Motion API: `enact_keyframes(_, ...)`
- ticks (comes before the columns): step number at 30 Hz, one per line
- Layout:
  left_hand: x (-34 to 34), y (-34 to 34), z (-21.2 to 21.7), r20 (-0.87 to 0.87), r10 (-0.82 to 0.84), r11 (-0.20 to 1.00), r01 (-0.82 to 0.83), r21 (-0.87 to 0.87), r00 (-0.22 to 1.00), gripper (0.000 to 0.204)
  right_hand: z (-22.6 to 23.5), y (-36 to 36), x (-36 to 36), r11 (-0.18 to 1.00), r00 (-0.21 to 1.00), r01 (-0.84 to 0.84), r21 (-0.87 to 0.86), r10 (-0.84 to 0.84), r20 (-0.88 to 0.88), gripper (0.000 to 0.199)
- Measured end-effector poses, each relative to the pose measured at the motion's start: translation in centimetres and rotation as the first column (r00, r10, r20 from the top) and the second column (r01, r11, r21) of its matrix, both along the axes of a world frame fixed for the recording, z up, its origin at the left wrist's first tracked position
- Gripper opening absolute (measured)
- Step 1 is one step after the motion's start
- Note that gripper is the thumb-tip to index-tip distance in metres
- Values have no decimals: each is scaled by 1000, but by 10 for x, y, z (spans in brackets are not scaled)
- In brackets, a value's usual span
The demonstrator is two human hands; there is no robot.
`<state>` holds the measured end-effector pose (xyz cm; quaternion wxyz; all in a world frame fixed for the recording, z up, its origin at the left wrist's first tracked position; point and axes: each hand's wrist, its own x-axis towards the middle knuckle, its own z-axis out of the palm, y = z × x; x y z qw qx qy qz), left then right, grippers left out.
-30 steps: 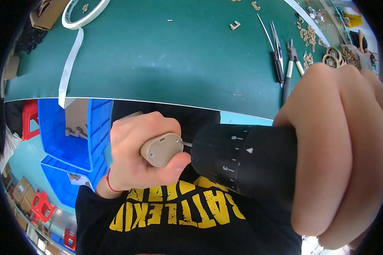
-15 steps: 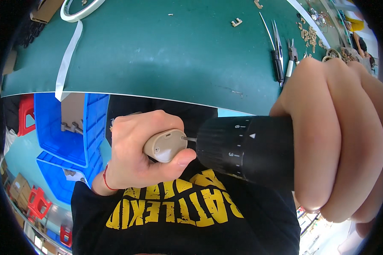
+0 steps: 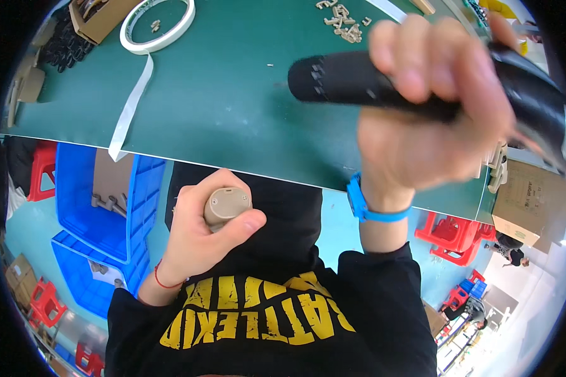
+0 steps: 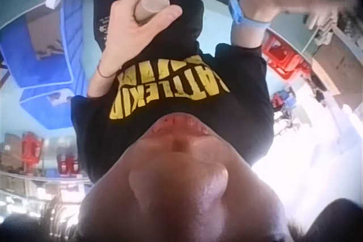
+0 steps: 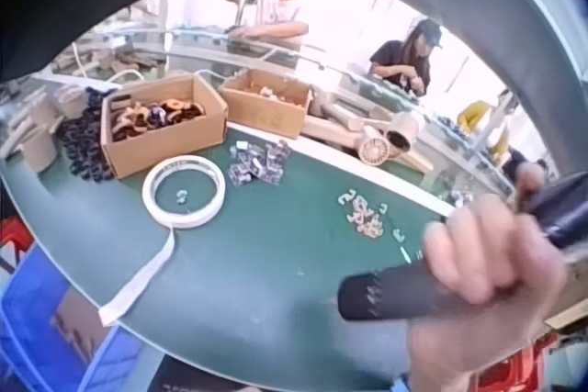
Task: The person assembles portable fans by installing internal components into plastic casings, adjusting parts with a screwdriver, driving screws with an electric screwdriver, and testing the fans by pressing their power buttons.
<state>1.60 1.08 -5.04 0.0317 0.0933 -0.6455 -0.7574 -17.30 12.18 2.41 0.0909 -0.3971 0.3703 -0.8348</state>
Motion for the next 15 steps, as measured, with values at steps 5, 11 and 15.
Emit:
enact_keyframes(5, 1, 3, 0, -42, 72, 997, -71, 28, 997, 18, -23, -23, -10, 967, 967, 247, 65, -242, -74, 31)
enact_keyframes(11, 0, 5, -1, -59, 117, 990, -112, 84, 991, 14, -21, -26, -5, 964, 966, 255, 69, -257, 12, 33)
enact_keyframes(15, 0, 0, 8, -10, 255, 951, -249, 181, 967, 15, -7, -18, 8, 997, 997, 76, 1, -76, 24, 28)
